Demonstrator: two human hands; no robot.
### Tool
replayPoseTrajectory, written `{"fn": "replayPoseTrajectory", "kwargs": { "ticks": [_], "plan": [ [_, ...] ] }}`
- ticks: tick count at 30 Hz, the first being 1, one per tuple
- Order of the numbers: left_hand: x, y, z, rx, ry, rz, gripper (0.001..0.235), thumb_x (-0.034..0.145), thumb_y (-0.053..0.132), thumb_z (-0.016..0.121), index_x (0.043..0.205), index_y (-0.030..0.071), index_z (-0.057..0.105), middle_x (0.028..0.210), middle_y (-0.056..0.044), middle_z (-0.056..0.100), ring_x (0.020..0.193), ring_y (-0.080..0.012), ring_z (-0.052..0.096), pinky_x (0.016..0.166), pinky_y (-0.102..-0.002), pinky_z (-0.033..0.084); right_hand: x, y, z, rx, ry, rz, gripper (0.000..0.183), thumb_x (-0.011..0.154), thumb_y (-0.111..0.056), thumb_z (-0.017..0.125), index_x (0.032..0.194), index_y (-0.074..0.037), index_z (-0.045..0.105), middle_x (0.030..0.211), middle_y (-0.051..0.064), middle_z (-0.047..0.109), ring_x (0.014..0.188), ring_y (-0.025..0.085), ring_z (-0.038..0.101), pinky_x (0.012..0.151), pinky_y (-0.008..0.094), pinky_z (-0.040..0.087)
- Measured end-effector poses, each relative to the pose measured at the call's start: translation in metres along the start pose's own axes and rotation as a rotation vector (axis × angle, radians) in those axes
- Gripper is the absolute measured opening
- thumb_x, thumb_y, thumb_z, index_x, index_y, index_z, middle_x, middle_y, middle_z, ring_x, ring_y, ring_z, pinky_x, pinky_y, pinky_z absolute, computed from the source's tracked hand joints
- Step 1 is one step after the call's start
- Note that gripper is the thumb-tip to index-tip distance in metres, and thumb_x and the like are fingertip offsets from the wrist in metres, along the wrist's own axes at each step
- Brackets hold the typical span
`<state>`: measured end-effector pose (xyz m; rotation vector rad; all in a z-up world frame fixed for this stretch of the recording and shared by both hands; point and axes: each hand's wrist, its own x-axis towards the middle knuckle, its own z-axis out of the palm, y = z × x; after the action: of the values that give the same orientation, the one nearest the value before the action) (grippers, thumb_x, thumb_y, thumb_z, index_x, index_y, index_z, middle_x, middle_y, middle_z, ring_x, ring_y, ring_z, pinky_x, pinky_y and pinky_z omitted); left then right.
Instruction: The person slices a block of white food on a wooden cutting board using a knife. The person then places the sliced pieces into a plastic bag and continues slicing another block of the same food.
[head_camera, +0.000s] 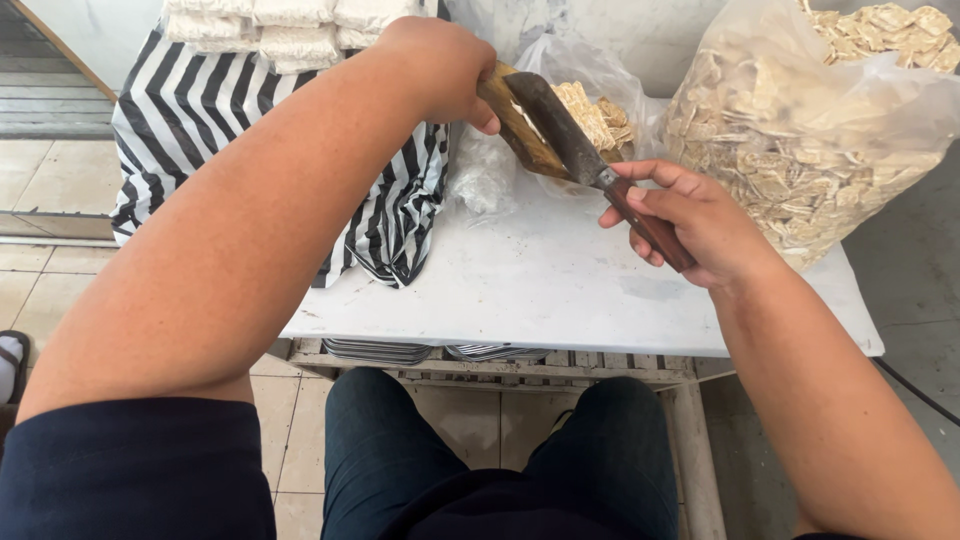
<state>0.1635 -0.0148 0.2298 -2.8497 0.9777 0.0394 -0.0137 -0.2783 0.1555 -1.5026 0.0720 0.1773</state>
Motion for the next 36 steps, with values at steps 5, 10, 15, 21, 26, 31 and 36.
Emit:
{"fn": "replayPoseTrajectory", "kwargs": {
  "ticks": [5, 10, 15, 21, 26, 31, 36],
  "plan": [
    [0.007, 0.000, -0.002, 0.020, -0.020, -0.005, 0.068, 0.081, 0.062, 0.077, 0.131, 0.018, 0.065, 0.115, -0.004, 0.072, 0.112, -0.0275, 0.067, 0.090, -0.044, 0.052, 0.014, 0.013, -0.016, 0.018, 0.044, 0.013, 0.035, 0.101, -0.010, 0.053, 0.135, -0.004, 0.054, 0.097, 0.017, 0.072, 0.055, 0.014, 0.057, 0.043, 0.026, 0.043],
    [0.008, -0.003, -0.004, 0.033, -0.033, -0.033, 0.068, 0.081, 0.064, 0.077, 0.130, 0.018, 0.066, 0.113, -0.005, 0.073, 0.110, -0.0275, 0.068, 0.088, -0.045, 0.052, 0.032, 0.024, -0.034, 0.039, 0.093, 0.036, 0.036, 0.100, -0.009, 0.053, 0.136, -0.003, 0.054, 0.096, 0.018, 0.072, 0.054, 0.015, 0.056, 0.044, 0.026, 0.043],
    [0.002, -0.007, -0.011, 0.042, -0.020, -0.049, 0.067, 0.080, 0.065, 0.077, 0.127, 0.018, 0.068, 0.111, -0.005, 0.073, 0.108, -0.0272, 0.068, 0.087, -0.044, 0.052, 0.049, 0.032, -0.048, 0.059, 0.139, 0.050, 0.036, 0.101, -0.011, 0.052, 0.137, -0.003, 0.053, 0.095, 0.019, 0.073, 0.054, 0.015, 0.057, 0.045, 0.026, 0.044],
    [-0.015, -0.014, -0.025, 0.038, -0.005, -0.076, 0.062, 0.083, 0.060, 0.078, 0.127, 0.017, 0.070, 0.107, -0.008, 0.074, 0.104, -0.0288, 0.069, 0.087, -0.045, 0.052, 0.064, 0.042, -0.057, 0.054, 0.173, 0.052, 0.035, 0.103, -0.011, 0.051, 0.138, -0.002, 0.054, 0.096, 0.019, 0.072, 0.056, 0.015, 0.057, 0.046, 0.026, 0.045],
    [-0.033, -0.022, -0.030, -0.009, 0.020, -0.105, 0.063, 0.080, 0.055, 0.082, 0.129, 0.017, 0.069, 0.107, -0.009, 0.074, 0.104, -0.0292, 0.069, 0.088, -0.046, 0.052, 0.069, 0.051, -0.059, 0.072, 0.218, 0.074, 0.035, 0.103, -0.010, 0.052, 0.137, -0.004, 0.054, 0.096, 0.018, 0.072, 0.057, 0.016, 0.057, 0.047, 0.026, 0.045],
    [-0.046, -0.034, -0.031, -0.056, 0.068, -0.119, 0.067, 0.077, 0.053, 0.085, 0.129, 0.015, 0.067, 0.111, -0.011, 0.072, 0.106, -0.0313, 0.068, 0.088, -0.047, 0.052, 0.062, 0.055, -0.059, 0.080, 0.240, 0.032, 0.036, 0.102, -0.009, 0.053, 0.137, -0.004, 0.053, 0.097, 0.018, 0.071, 0.057, 0.016, 0.057, 0.048, 0.027, 0.046],
    [-0.060, -0.034, -0.029, -0.026, 0.103, -0.135, 0.068, 0.077, 0.056, 0.084, 0.130, 0.016, 0.067, 0.112, -0.012, 0.073, 0.107, -0.0320, 0.068, 0.089, -0.048, 0.053, 0.051, 0.056, -0.059, 0.002, 0.196, 0.017, 0.038, 0.100, -0.008, 0.055, 0.137, -0.003, 0.055, 0.097, 0.018, 0.071, 0.057, 0.016, 0.057, 0.048, 0.028, 0.047]
  ]
}}
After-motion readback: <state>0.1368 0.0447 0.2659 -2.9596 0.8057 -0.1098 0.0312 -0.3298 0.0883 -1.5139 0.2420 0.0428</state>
